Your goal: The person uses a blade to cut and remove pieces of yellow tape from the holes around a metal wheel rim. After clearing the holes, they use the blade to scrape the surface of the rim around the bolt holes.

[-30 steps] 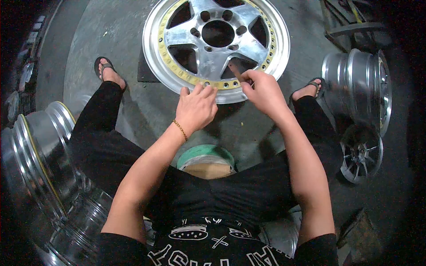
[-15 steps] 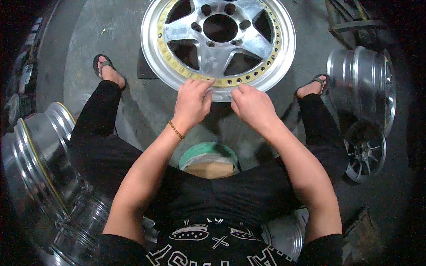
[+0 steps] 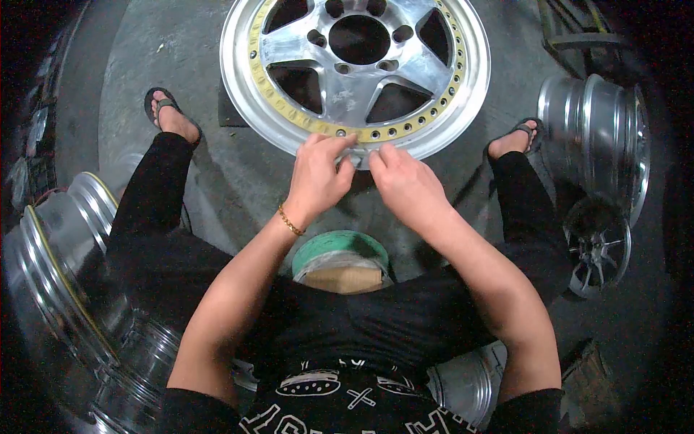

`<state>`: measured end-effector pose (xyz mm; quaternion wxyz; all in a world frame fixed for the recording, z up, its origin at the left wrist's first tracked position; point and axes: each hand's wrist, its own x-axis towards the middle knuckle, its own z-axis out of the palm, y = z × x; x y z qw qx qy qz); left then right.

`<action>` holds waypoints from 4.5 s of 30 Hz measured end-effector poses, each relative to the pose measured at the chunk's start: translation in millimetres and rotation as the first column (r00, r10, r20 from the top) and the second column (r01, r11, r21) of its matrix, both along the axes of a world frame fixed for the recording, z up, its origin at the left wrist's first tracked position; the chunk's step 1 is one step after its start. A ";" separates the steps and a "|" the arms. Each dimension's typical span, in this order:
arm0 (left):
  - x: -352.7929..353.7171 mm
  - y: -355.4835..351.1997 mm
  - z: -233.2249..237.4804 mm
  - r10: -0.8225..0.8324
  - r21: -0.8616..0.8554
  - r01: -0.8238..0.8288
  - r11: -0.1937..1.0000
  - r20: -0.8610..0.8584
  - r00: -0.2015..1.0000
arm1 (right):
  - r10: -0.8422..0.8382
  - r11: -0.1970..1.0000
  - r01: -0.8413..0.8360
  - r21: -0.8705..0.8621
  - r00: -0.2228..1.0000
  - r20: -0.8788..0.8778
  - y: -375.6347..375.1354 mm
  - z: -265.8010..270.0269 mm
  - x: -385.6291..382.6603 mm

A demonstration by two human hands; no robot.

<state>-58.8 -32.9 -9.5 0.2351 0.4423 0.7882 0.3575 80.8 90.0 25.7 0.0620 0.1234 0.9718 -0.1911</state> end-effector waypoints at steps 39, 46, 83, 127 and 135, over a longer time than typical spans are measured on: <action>-0.7 -7.4 -7.4 -0.097 -0.012 0.097 0.995 -0.140 0.985 | 0.001 1.000 -0.001 0.030 1.000 -0.020 2.5 -9.9 0.8; 1.2 -8.7 -10.5 -0.099 -0.012 0.099 0.995 -0.149 0.984 | 0.018 0.999 -0.016 0.044 0.999 -0.051 5.5 -8.0 -0.5; -0.4 -6.1 -10.4 -0.041 0.040 0.046 0.998 -0.104 0.994 | -0.060 0.993 0.060 -0.102 0.998 0.000 -1.3 -5.3 -0.9; 6.1 -11.3 -15.2 -0.079 0.000 0.080 0.997 -0.184 0.980 | -0.033 0.976 0.040 0.215 0.999 -0.038 11.4 -13.1 0.5; 8.2 -12.2 -14.6 -0.069 0.030 0.076 0.997 -0.189 0.980 | -0.080 0.950 0.108 0.293 0.991 -0.106 11.4 -15.1 -0.3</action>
